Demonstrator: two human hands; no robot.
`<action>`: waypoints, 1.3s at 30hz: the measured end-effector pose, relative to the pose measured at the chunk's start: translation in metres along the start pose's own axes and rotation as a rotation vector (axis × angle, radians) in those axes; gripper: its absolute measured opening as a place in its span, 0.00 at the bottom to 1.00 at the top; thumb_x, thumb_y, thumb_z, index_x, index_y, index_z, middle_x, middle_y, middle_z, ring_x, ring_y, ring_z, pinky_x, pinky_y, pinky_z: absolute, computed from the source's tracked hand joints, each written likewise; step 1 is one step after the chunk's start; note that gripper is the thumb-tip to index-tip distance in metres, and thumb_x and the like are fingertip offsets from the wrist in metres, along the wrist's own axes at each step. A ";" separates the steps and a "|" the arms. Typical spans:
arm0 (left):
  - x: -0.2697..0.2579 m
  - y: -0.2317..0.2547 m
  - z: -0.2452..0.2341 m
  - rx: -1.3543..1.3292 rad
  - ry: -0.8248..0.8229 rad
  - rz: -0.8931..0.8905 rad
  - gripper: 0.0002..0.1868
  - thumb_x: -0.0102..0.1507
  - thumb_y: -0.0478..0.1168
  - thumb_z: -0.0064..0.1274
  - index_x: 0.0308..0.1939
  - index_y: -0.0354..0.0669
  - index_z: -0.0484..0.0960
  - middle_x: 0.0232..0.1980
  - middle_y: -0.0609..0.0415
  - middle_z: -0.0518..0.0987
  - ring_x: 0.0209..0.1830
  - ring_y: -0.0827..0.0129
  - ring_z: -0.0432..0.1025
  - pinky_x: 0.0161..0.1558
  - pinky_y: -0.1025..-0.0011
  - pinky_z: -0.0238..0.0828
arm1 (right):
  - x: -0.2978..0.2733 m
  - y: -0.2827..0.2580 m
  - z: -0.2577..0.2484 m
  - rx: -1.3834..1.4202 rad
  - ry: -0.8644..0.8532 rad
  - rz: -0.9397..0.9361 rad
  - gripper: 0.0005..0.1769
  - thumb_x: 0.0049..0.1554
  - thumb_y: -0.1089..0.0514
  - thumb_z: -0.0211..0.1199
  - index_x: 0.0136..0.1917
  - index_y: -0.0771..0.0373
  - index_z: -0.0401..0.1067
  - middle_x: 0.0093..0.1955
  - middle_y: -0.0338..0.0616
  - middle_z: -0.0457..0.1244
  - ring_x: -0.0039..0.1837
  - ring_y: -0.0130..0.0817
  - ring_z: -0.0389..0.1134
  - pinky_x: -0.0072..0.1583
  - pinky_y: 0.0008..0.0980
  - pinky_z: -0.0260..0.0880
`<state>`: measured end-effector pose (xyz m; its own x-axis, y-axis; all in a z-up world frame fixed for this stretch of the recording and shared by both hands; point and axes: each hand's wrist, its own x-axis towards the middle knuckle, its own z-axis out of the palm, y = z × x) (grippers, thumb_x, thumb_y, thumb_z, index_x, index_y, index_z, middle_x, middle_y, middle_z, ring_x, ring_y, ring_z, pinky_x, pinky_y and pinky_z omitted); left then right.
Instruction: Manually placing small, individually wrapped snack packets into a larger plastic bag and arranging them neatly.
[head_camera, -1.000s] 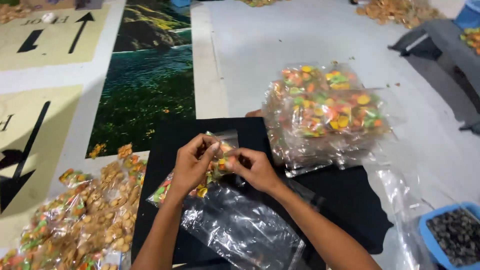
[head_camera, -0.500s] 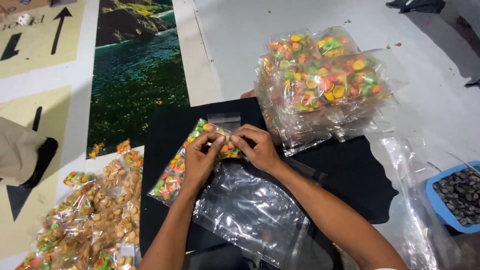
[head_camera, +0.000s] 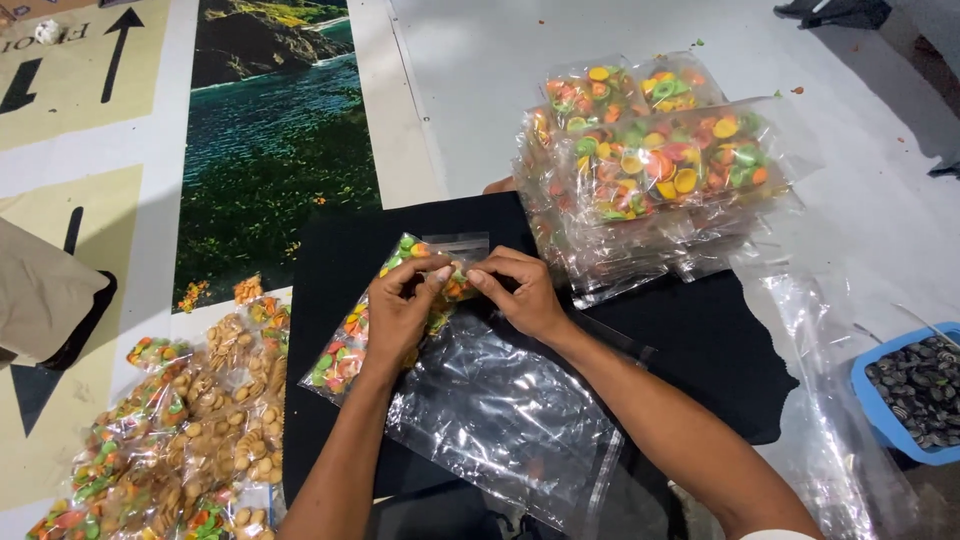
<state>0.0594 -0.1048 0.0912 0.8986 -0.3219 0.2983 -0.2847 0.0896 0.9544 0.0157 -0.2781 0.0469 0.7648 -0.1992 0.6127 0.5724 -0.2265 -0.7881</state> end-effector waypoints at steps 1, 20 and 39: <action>0.001 0.001 0.001 -0.013 -0.004 0.006 0.06 0.63 0.34 0.63 0.42 0.35 0.89 0.28 0.55 0.79 0.31 0.81 0.64 0.32 0.79 0.65 | -0.001 0.002 0.000 0.010 -0.005 -0.009 0.09 0.64 0.58 0.65 0.45 0.63 0.82 0.33 0.46 0.66 0.38 0.29 0.65 0.42 0.31 0.65; 0.004 -0.005 0.001 0.073 0.013 0.082 0.07 0.62 0.35 0.66 0.30 0.39 0.85 0.22 0.57 0.78 0.25 0.83 0.59 0.28 0.80 0.61 | 0.001 -0.002 0.004 0.017 -0.014 -0.049 0.11 0.64 0.58 0.64 0.42 0.64 0.79 0.32 0.44 0.63 0.33 0.30 0.64 0.38 0.30 0.64; 0.008 -0.013 -0.008 0.093 -0.138 0.225 0.04 0.62 0.32 0.64 0.41 0.36 0.88 0.61 0.41 0.79 0.56 0.56 0.73 0.56 0.61 0.72 | -0.002 0.006 0.000 0.055 0.017 -0.040 0.10 0.63 0.57 0.65 0.49 0.68 0.78 0.46 0.51 0.70 0.46 0.36 0.74 0.43 0.36 0.75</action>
<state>0.0728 -0.1010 0.0812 0.7575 -0.4293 0.4919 -0.5069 0.0880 0.8575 0.0180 -0.2789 0.0413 0.7360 -0.2078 0.6443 0.6180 -0.1823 -0.7647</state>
